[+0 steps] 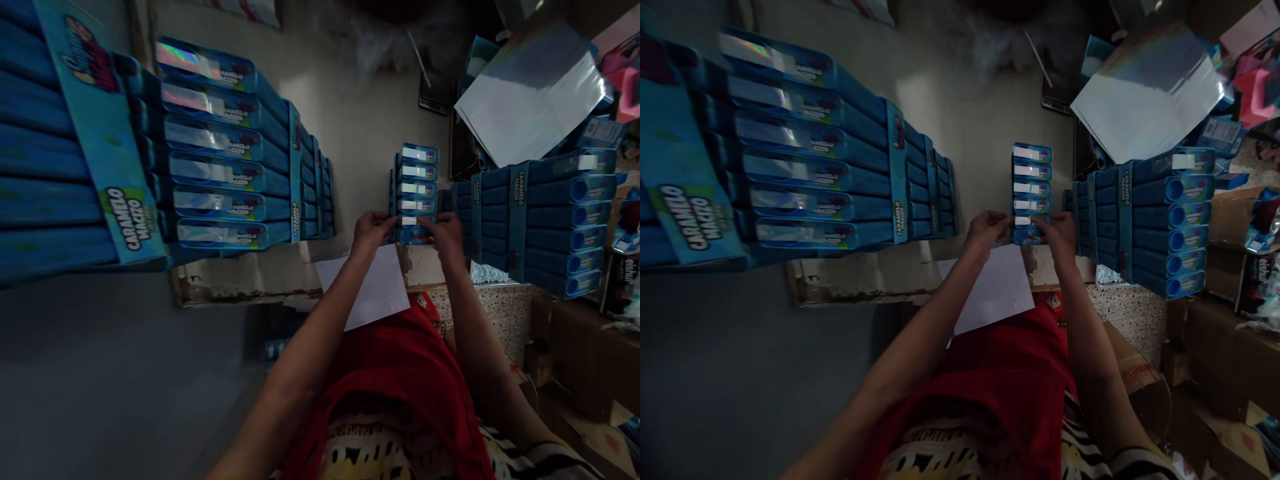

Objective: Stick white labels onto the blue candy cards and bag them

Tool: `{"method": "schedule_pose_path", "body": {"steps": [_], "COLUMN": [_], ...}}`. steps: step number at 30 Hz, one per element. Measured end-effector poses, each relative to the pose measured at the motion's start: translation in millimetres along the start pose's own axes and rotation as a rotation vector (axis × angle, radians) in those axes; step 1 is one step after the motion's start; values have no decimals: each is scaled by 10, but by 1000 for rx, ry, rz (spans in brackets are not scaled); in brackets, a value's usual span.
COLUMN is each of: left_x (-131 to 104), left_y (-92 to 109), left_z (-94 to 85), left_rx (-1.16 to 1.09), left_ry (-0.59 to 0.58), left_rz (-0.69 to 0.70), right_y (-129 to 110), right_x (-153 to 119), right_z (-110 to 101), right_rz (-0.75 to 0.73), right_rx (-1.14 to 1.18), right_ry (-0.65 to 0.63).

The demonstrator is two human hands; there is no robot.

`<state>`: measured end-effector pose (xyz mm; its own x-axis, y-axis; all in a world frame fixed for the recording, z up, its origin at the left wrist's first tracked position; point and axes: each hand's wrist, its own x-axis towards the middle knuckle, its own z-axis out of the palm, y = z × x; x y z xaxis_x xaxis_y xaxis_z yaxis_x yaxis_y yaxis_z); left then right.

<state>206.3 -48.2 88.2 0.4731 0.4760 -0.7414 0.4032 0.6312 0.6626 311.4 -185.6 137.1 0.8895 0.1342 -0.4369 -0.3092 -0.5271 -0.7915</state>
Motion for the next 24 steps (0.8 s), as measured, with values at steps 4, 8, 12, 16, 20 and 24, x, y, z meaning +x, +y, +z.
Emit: {"method": "schedule_pose_path", "body": {"steps": [4, 8, 12, 16, 20, 24], "left_x": [-235, -692, -1016, -1132, -1126, -1032], "left_y": [-25, 62, 134, 130, 71, 61], "left_z": [-115, -253, -219, -121, -162, -312], "left_rx": [132, 111, -13, 23, 13, -14], "left_ry": [182, -46, -365, -274, -179, -223], "left_rz": [273, 321, 208, 256, 217, 114], "right_y": [-136, -319, -401, -427, -385, -281], "right_x": [-129, -360, -479, -547, -625, -710], "right_z": [-159, -241, -146, -39, -51, -168], "right_rz": [-9, -86, -102, -163, -161, -71], "right_rx": [-12, -43, -76, -136, -77, 53], "right_ry": [36, 22, 19, 34, 13, -160]}}
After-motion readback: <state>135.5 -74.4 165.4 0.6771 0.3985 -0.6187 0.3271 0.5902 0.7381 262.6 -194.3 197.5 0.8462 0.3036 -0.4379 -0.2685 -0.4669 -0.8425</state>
